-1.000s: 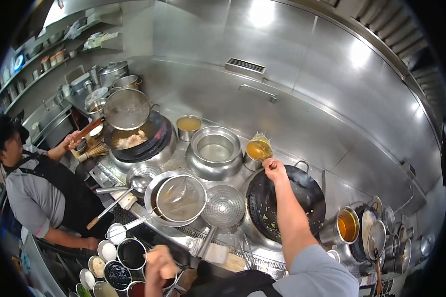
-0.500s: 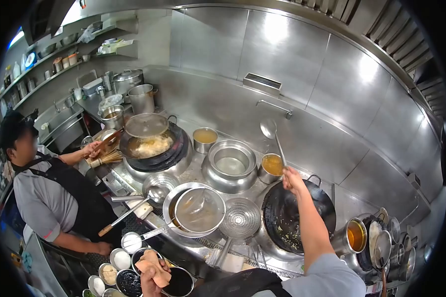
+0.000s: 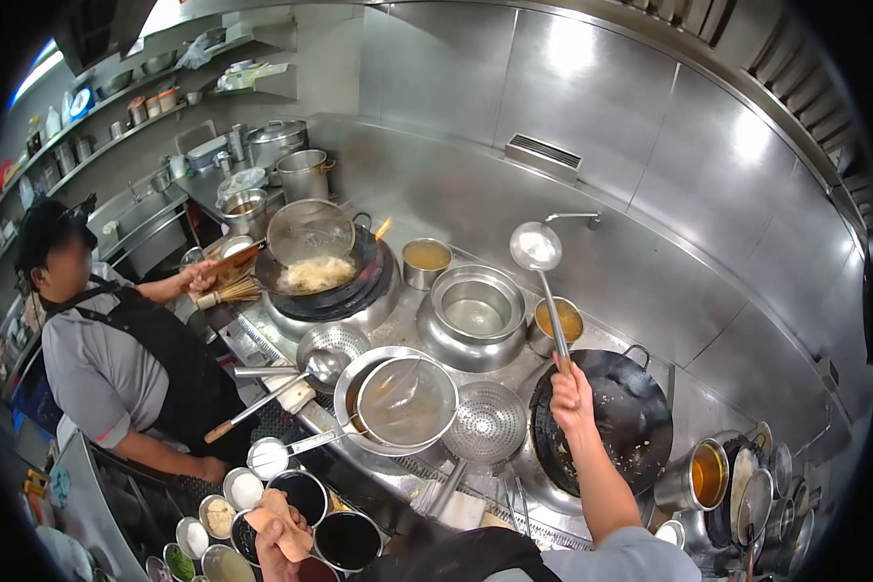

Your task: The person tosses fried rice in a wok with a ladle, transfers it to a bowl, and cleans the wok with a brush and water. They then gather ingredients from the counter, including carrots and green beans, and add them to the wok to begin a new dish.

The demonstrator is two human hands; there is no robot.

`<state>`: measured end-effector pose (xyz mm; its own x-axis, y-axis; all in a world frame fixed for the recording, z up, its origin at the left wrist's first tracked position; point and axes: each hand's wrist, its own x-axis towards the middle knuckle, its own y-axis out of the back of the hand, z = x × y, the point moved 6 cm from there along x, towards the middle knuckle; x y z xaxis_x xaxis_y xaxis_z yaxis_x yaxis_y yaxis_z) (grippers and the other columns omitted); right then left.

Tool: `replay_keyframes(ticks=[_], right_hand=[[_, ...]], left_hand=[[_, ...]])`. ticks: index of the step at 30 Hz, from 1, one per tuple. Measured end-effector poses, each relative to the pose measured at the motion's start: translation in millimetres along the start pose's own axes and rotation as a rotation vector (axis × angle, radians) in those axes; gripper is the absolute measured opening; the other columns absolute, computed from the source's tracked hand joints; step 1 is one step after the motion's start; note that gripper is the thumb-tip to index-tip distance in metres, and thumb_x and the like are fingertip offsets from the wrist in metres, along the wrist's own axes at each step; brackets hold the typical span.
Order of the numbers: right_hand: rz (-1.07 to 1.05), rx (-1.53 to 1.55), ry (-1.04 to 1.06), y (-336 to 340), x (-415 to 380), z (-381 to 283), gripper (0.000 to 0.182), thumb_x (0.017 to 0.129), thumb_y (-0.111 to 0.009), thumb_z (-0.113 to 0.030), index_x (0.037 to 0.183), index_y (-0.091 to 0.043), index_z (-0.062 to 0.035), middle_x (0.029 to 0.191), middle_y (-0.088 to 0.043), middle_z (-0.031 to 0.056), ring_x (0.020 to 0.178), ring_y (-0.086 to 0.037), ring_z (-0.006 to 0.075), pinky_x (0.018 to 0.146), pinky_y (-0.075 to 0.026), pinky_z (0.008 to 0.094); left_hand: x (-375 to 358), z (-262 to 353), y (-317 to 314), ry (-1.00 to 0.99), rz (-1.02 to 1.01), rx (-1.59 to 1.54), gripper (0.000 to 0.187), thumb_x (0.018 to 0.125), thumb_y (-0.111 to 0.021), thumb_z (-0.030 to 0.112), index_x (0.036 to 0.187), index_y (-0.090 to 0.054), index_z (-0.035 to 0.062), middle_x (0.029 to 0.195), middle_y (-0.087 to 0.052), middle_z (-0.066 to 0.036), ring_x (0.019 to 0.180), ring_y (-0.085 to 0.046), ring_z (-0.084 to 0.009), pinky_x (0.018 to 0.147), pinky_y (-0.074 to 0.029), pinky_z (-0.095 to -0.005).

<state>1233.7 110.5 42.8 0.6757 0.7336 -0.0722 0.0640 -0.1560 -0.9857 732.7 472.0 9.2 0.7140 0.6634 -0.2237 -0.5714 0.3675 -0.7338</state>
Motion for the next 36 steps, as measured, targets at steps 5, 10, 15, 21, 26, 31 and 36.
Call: replay_keyframes(ticks=[5, 10, 15, 21, 26, 31, 36], right_hand=[[0.446, -0.786, 0.130, 18, 20, -36, 0.013, 0.105, -0.059, -0.025, 0.115, -0.055, -0.0184, 0.070, -0.047, -0.0022, 0.046, -0.039, 0.0079, 0.040, -0.031, 0.0233], [0.610, -1.592, 0.061, 66, 86, -43, 0.036, 0.099, -0.059, -0.020, 0.134, -0.052, -0.0127, 0.073, -0.051, 0.0002, 0.049, -0.046, 0.0092, 0.042, -0.039, 0.0276], [0.406, -0.118, -0.194, 112, 142, -5, 0.034, 0.100, -0.056, -0.012, 0.126, -0.047, 0.0081, 0.072, -0.051, 0.0017, 0.052, -0.050, 0.0109, 0.044, -0.042, 0.0248], [0.065, 0.380, -0.216, 41, 43, 28, 0.031, 0.099, -0.057, -0.005, 0.120, -0.043, 0.0112, 0.071, -0.053, 0.0006, 0.054, -0.052, 0.0083, 0.049, -0.046, 0.0231], [0.019, 0.321, -0.184, -15, -68, 7, 0.030, 0.099, -0.056, -0.007, 0.122, -0.044, 0.0082, 0.074, -0.053, 0.0003, 0.053, -0.052, 0.0075, 0.048, -0.045, 0.0228], [-0.023, 0.292, -0.113, -74, -200, -8, 0.029, 0.099, -0.056, -0.005, 0.122, -0.042, 0.0068, 0.076, -0.051, 0.0004, 0.058, -0.052, 0.0076, 0.051, -0.046, 0.0225], [0.108, 0.091, 0.019, -76, -329, -25, 0.020, 0.101, -0.057, -0.008, 0.113, -0.047, 0.0033, 0.079, -0.053, 0.0011, 0.061, -0.053, 0.0069, 0.051, -0.045, 0.0219]], left_hand=[[12, -3, -11, 0.054, -0.038, 0.038, 0.078, 0.079, -0.081, 0.033, 0.141, -0.045, 0.0032, 0.095, -0.060, -0.011, 0.082, -0.061, -0.0239, 0.072, -0.057, -0.0392], [-3, 2, -28, 0.020, -0.068, 0.116, 0.080, 0.079, -0.082, 0.032, 0.142, -0.045, 0.0011, 0.095, -0.061, -0.013, 0.082, -0.064, -0.0237, 0.072, -0.057, -0.0388], [-25, -15, -7, 0.044, -0.016, 0.116, 0.070, 0.080, -0.080, 0.033, 0.133, -0.052, -0.0033, 0.093, -0.064, -0.012, 0.082, -0.066, -0.0241, 0.072, -0.059, -0.0387], [-64, -26, -21, 0.100, -0.127, 0.178, 0.065, 0.078, -0.081, 0.033, 0.126, -0.054, -0.0019, 0.096, -0.063, -0.013, 0.083, -0.065, -0.0253, 0.073, -0.059, -0.0407], [-99, -53, -42, 0.152, -0.220, 0.199, 0.067, 0.076, -0.083, 0.034, 0.124, -0.055, -0.0015, 0.096, -0.061, -0.013, 0.082, -0.063, -0.0256, 0.071, -0.059, -0.0414], [-144, -108, -43, 0.321, -0.242, 0.287, 0.063, 0.074, -0.081, 0.018, 0.126, -0.054, -0.0048, 0.096, -0.066, -0.018, 0.080, -0.070, -0.0290, 0.070, -0.062, -0.0421], [-185, -166, -19, 0.466, -0.333, 0.497, 0.060, 0.074, -0.084, 0.017, 0.124, -0.056, -0.0022, 0.093, -0.067, -0.016, 0.079, -0.070, -0.0289, 0.070, -0.062, -0.0434]])
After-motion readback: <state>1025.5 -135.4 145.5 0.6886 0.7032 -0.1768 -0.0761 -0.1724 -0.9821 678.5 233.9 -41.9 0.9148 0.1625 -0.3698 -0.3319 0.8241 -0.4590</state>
